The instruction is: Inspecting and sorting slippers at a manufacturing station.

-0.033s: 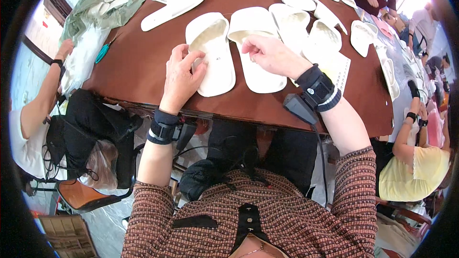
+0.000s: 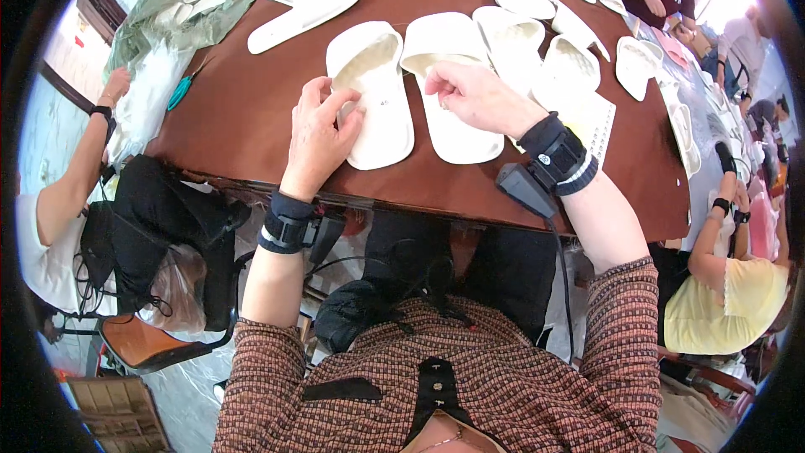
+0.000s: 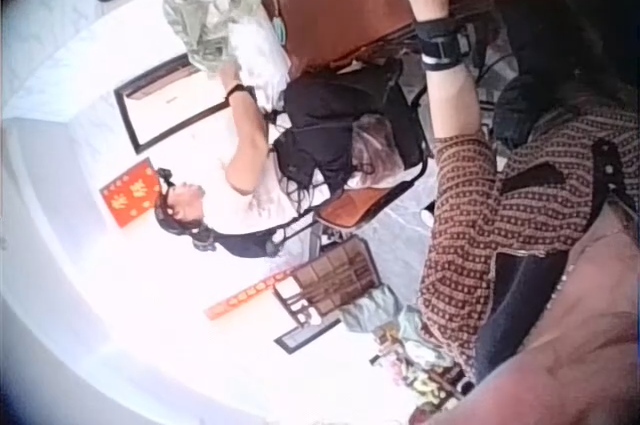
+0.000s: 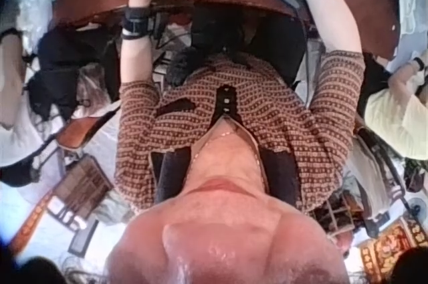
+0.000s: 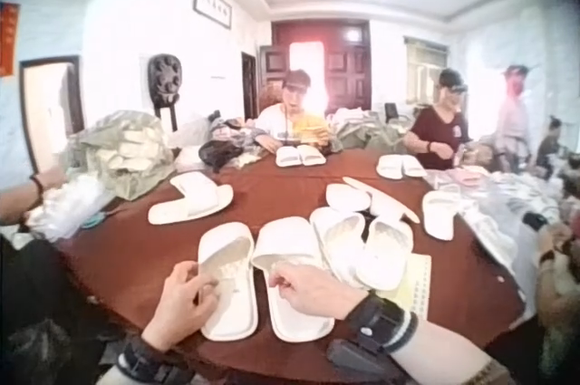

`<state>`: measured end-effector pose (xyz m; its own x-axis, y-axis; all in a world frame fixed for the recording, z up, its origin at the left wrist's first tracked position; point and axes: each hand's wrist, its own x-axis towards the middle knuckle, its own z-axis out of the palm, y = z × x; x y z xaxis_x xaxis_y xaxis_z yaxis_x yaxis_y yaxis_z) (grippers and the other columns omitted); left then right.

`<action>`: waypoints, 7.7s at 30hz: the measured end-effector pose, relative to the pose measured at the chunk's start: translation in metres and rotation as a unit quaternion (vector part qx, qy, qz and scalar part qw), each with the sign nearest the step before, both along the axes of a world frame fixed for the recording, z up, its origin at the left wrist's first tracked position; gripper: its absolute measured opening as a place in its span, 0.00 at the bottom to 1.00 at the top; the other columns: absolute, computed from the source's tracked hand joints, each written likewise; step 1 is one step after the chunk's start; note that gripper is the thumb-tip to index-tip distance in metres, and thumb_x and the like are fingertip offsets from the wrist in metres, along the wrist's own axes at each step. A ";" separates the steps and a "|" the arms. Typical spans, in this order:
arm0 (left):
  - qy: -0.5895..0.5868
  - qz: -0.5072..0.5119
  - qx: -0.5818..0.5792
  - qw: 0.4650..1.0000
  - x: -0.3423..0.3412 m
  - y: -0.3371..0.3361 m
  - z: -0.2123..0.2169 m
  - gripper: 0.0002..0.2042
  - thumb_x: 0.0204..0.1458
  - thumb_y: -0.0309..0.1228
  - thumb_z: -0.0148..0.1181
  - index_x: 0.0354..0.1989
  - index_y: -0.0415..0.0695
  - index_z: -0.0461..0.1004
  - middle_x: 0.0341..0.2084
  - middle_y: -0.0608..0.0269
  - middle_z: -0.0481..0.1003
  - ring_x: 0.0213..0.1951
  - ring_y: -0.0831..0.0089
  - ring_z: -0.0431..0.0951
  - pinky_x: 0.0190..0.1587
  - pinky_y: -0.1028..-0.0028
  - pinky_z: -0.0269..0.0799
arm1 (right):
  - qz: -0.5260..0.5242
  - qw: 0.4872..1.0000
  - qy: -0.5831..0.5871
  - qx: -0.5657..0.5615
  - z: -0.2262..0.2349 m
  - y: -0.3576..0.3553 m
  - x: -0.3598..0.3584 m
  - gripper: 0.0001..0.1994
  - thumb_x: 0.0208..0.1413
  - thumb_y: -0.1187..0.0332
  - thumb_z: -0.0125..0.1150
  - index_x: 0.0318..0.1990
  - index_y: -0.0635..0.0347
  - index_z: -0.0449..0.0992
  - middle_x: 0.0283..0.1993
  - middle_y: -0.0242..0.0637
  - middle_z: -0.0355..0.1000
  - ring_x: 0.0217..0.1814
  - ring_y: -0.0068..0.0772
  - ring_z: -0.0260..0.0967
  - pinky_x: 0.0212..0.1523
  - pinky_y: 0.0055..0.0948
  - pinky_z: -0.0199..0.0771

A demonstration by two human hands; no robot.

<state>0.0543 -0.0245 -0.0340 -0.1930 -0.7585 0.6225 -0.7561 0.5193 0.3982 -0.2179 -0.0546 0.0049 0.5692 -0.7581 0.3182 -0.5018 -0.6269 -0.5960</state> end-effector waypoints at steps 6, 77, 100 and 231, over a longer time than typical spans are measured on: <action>-0.010 0.005 -0.023 1.000 0.002 0.002 0.001 0.11 0.50 0.31 0.66 0.42 0.46 0.79 0.51 0.48 0.70 0.49 0.52 0.73 0.53 0.57 0.69 | -0.004 0.999 0.020 -0.039 -0.009 -0.005 0.002 0.08 0.53 0.80 0.55 0.41 0.64 0.73 0.36 0.40 0.71 0.40 0.34 0.71 0.44 0.31 0.74; -0.138 -0.080 0.045 0.986 -0.064 0.129 0.031 0.20 0.44 0.32 0.70 0.49 0.53 0.79 0.57 0.61 0.69 0.63 0.51 0.63 0.66 0.47 0.52 | -0.097 0.978 0.048 -0.180 0.018 0.131 -0.032 0.15 0.45 0.84 0.57 0.42 0.61 0.78 0.44 0.42 0.72 0.48 0.48 0.70 0.51 0.39 0.71; -0.176 -0.106 0.046 0.978 -0.075 0.128 0.027 0.21 0.48 0.41 0.69 0.53 0.59 0.78 0.57 0.68 0.70 0.64 0.51 0.61 0.66 0.44 0.48 | -0.115 0.969 0.117 -0.185 -0.002 0.147 -0.030 0.14 0.50 0.73 0.55 0.46 0.60 0.75 0.47 0.37 0.70 0.51 0.39 0.68 0.50 0.36 0.67; -0.038 -0.134 -0.049 0.989 -0.078 0.128 -0.001 0.16 0.50 0.43 0.66 0.47 0.57 0.74 0.49 0.60 0.67 0.61 0.50 0.62 0.59 0.36 0.55 | -0.067 0.963 0.145 -0.216 0.022 0.173 -0.018 0.12 0.52 0.83 0.54 0.44 0.65 0.74 0.41 0.51 0.72 0.46 0.56 0.69 0.49 0.47 0.69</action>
<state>-0.0239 0.1040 -0.0351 -0.4282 -0.6108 0.6660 -0.6117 0.7384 0.2840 -0.2362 0.1180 0.0272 0.5876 -0.6640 0.4625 -0.7022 -0.7024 -0.1162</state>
